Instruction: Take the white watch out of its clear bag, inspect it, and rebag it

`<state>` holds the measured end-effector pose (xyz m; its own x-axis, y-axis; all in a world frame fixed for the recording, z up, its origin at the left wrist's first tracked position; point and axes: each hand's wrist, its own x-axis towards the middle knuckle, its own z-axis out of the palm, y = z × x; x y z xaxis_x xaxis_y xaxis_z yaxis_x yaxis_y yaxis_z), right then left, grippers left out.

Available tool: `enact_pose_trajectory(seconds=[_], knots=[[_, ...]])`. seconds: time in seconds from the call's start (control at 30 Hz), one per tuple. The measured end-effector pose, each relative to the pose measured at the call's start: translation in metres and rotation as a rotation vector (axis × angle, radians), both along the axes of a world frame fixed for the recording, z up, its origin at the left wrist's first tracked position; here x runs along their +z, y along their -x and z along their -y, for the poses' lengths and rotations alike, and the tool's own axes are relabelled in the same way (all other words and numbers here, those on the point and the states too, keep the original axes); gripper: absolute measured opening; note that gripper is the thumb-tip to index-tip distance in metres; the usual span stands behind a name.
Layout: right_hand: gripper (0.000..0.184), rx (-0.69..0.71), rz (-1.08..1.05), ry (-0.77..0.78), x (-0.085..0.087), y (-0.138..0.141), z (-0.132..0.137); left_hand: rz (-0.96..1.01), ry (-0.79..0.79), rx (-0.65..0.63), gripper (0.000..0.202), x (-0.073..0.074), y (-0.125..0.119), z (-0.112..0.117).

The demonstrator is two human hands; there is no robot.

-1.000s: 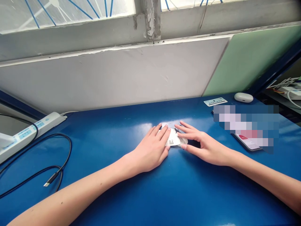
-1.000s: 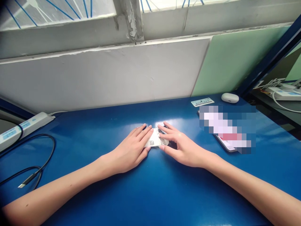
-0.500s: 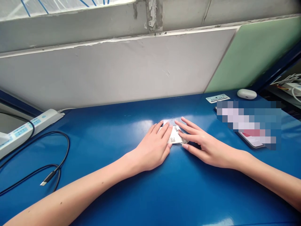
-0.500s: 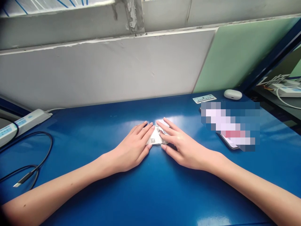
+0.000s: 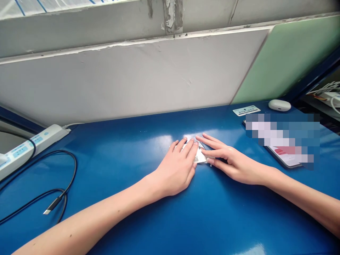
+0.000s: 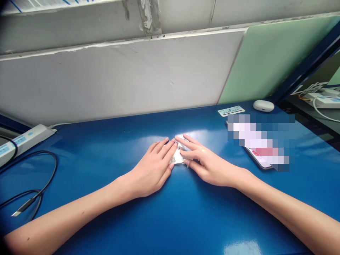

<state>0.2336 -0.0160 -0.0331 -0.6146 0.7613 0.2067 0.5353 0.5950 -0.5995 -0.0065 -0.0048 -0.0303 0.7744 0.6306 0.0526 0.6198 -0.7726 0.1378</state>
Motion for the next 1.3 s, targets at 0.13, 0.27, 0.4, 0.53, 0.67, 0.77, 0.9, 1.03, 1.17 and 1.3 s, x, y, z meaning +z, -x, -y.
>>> enact_pose_trajectory(seconds=[0.13,0.27,0.4,0.53,0.67,0.77,0.9,1.03,1.17,1.3], knots=[[0.036,-0.063,-0.05,-0.035,-0.006,0.006,0.002,0.012,0.005,-0.011,0.056,-0.002,-0.001,0.0],[0.033,-0.166,-0.124,-0.103,-0.015,0.011,0.004,0.039,0.013,0.006,0.057,-0.002,0.0,0.001],[0.033,-0.214,-0.131,-0.095,-0.02,0.007,0.002,0.1,0.044,0.039,0.062,-0.003,-0.001,0.002],[0.036,-0.197,-0.114,-0.168,-0.021,0.0,-0.001,0.2,0.077,0.09,0.064,-0.005,0.0,0.002],[0.046,-0.179,-0.047,-0.29,-0.019,-0.004,-0.003,0.284,0.091,0.042,0.053,-0.003,0.002,0.001],[0.049,-0.148,-0.021,-0.359,-0.014,-0.011,-0.007,0.296,0.116,-0.076,0.051,0.001,0.004,0.0],[0.041,-0.049,-0.068,-0.435,-0.003,-0.025,-0.015,0.318,0.149,-0.156,0.052,0.002,0.005,0.001],[0.032,-0.048,-0.177,-0.355,0.007,-0.031,-0.016,0.396,0.149,-0.149,0.054,0.001,0.007,0.001],[0.012,-0.272,-0.404,-0.202,0.014,-0.028,-0.011,0.471,0.146,-0.053,0.059,0.0,0.008,0.001],[0.01,-0.562,-0.682,0.07,0.016,-0.028,-0.015,0.481,0.116,0.019,0.069,-0.004,0.007,0.002]])
